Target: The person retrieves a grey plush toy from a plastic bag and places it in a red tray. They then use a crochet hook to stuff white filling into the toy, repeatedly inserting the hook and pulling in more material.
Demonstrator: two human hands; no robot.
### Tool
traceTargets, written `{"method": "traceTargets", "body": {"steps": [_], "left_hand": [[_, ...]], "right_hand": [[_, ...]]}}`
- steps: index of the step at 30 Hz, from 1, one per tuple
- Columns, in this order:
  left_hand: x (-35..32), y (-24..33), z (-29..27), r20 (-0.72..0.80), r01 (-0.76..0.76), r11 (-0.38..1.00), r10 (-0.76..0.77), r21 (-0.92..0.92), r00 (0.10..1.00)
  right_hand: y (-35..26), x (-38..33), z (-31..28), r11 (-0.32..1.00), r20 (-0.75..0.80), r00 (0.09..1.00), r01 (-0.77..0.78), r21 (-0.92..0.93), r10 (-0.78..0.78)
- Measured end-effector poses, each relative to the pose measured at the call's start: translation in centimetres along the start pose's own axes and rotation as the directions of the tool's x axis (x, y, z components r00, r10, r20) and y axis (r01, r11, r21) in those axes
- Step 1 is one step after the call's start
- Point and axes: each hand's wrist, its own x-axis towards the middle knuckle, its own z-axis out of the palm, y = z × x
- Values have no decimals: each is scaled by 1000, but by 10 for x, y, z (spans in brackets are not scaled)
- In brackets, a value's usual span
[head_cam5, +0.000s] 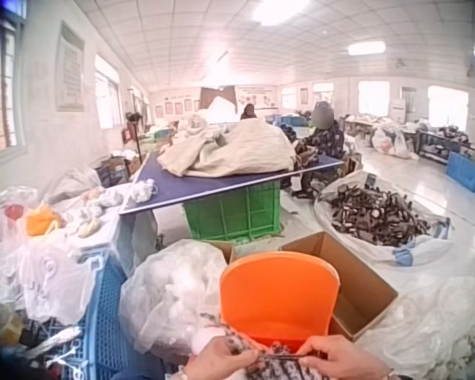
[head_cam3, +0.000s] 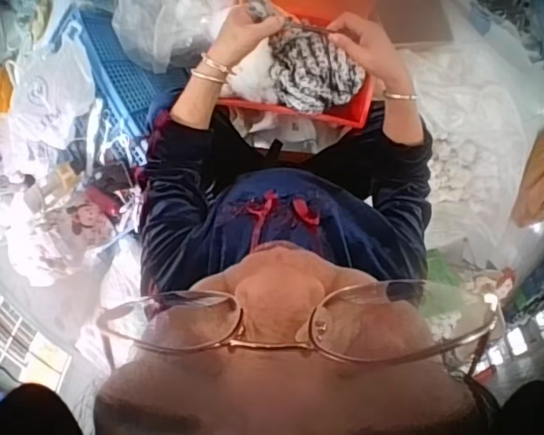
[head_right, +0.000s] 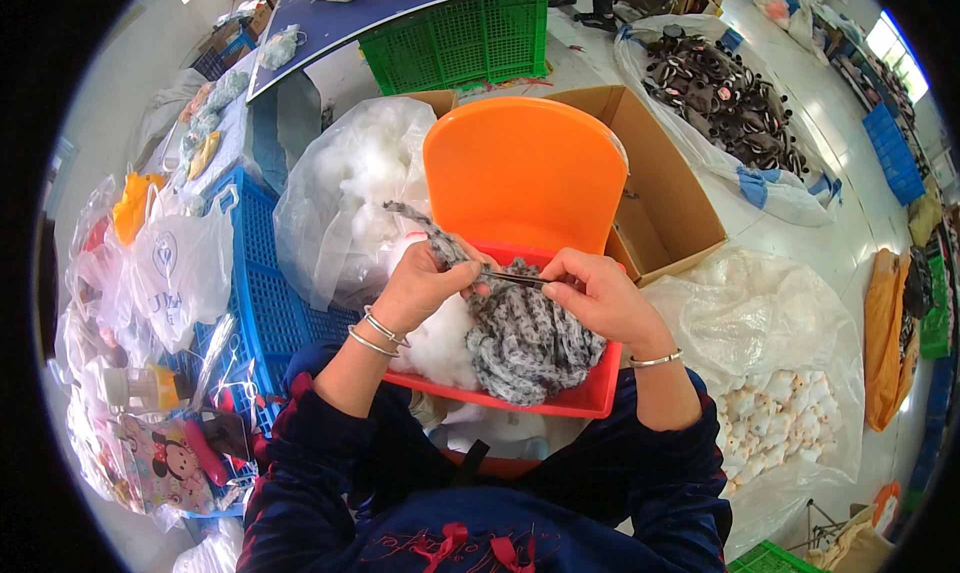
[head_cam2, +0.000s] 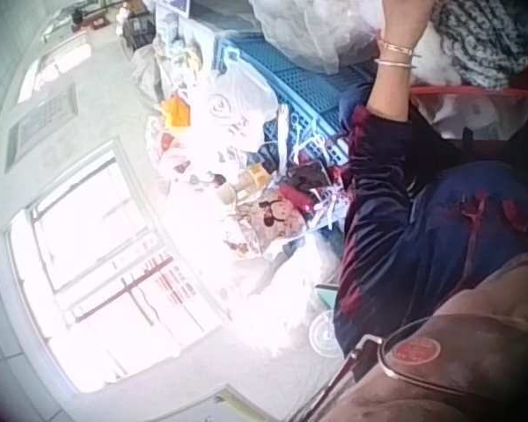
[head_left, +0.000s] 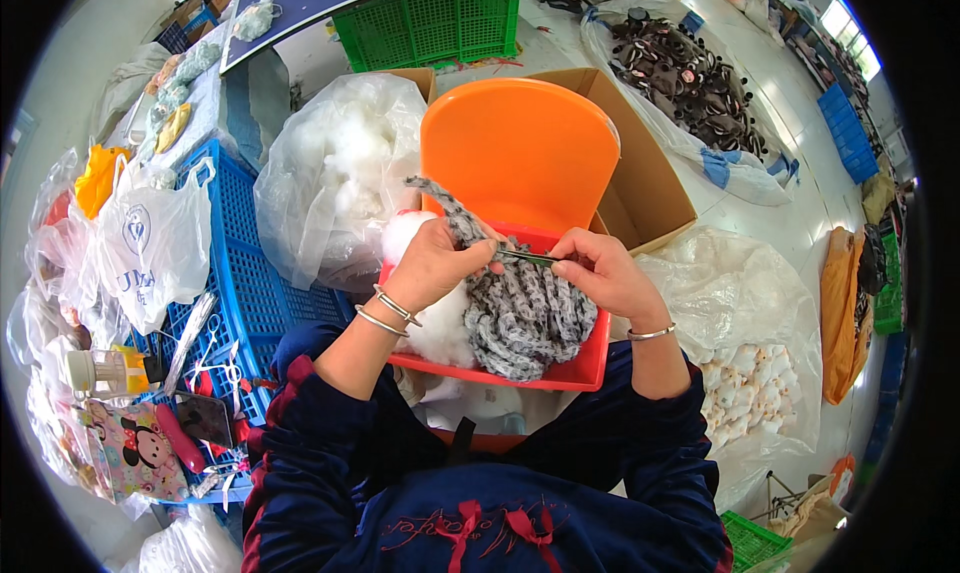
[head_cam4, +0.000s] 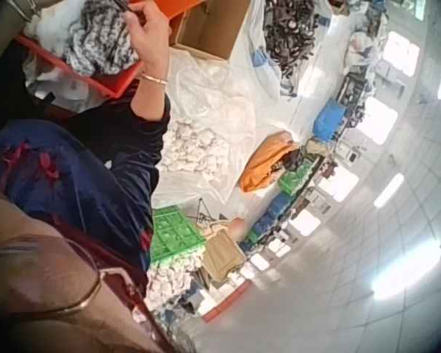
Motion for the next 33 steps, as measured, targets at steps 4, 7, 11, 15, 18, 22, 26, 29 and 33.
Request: {"method": "traceTargets", "body": {"steps": [4,7,11,15,18,22,26,29,33], "left_hand": [[-1,1,-1,7,1,1000,-1,6,1000],[-1,1,-2,27,-12,1000,12,10,1000],[-1,2,-5,69,4,1000,-5,5,998],[-3,5,-11,125,9,1000,-10,9,992],[-3,6,-12,102,4,1000,-6,13,995],[0,0,-13,101,-29,999,31,-20,994],[2,-5,-17,69,-22,998,18,62,997],[1,-3,-14,52,-33,997,29,73,998],[-1,-1,-13,5,-35,988,35,151,999]], "right_hand": [[0,0,1,1000,4,1000,0,0,0],[0,0,1,999,-1,1000,13,-33,-13],[-3,0,0,998,8,1000,29,-50,-28],[-6,-1,-3,996,0,999,49,-68,-49],[-6,-2,-3,997,-15,999,46,-67,-47],[-5,-2,-3,998,-20,999,33,-49,-34],[-8,-2,-3,996,-29,999,41,-74,-43],[-9,-3,-3,995,-28,998,47,-89,-50],[-9,-3,-3,995,-21,999,37,-90,-39]]}}
